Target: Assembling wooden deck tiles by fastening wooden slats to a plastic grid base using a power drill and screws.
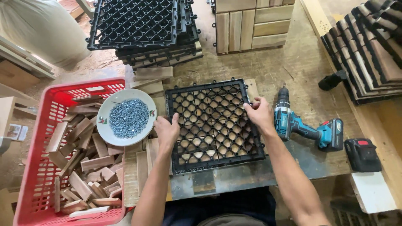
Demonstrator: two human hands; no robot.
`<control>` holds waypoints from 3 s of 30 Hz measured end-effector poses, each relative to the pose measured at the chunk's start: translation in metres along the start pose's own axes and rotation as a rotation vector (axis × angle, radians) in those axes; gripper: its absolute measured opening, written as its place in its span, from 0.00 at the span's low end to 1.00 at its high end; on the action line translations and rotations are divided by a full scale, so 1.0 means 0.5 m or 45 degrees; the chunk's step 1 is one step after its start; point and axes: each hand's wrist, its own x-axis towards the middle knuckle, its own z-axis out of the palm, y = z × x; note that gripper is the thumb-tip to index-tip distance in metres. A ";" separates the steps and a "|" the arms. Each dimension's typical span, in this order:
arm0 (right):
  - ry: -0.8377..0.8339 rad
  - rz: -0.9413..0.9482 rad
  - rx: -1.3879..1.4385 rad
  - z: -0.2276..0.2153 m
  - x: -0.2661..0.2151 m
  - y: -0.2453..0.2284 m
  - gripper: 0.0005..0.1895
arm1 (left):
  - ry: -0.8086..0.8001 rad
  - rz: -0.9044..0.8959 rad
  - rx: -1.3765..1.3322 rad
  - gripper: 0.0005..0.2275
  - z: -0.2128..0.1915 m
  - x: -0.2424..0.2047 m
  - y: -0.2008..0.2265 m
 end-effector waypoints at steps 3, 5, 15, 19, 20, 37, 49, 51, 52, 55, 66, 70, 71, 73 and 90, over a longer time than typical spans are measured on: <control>-0.026 -0.062 -0.042 0.036 0.030 -0.014 0.31 | -0.059 -0.003 0.026 0.28 0.027 0.018 0.005; 0.008 0.001 0.013 0.003 -0.031 -0.064 0.34 | -0.064 -0.057 -0.029 0.27 0.029 0.006 0.028; 0.224 0.018 0.741 0.044 -0.039 -0.036 0.26 | 0.175 -0.257 -0.177 0.23 0.001 -0.025 0.072; 0.269 -0.140 0.980 -0.029 -0.127 -0.102 0.22 | 0.360 -0.103 -0.214 0.19 -0.025 -0.067 0.088; 0.285 -0.216 1.054 -0.036 -0.128 -0.106 0.19 | 0.387 -0.098 -0.334 0.20 -0.047 -0.088 0.110; 0.450 -0.289 1.505 -0.045 -0.116 0.042 0.04 | 0.644 0.170 -0.971 0.12 -0.061 -0.117 0.082; 0.327 -0.158 1.429 -0.110 -0.149 -0.030 0.12 | -0.201 -0.184 -1.386 0.20 -0.102 -0.081 0.129; 0.108 -0.157 1.456 -0.109 -0.104 -0.003 0.13 | -0.239 -0.154 -1.487 0.18 -0.130 -0.116 0.156; 0.100 -0.162 1.456 -0.113 -0.090 -0.007 0.13 | -0.230 -0.152 -1.491 0.18 -0.128 -0.113 0.149; 0.043 -0.170 1.346 -0.129 -0.078 -0.035 0.12 | -0.240 -0.075 -1.538 0.19 -0.125 -0.104 0.125; -0.658 -0.060 1.847 -0.171 -0.101 -0.131 0.19 | -0.518 0.191 -1.684 0.13 -0.126 -0.046 0.040; -0.664 -0.029 1.800 -0.169 -0.085 -0.141 0.18 | -0.509 0.182 -1.724 0.14 -0.196 -0.081 0.143; -0.665 -0.040 1.773 -0.164 -0.065 -0.136 0.17 | -0.508 0.165 -1.721 0.15 -0.195 -0.071 0.143; -0.661 -0.057 1.745 -0.166 -0.042 -0.140 0.16 | -0.512 0.153 -1.723 0.17 -0.196 -0.058 0.157; -0.514 0.125 1.451 -0.128 -0.014 -0.151 0.21 | -0.280 0.091 -1.570 0.20 -0.099 0.043 0.101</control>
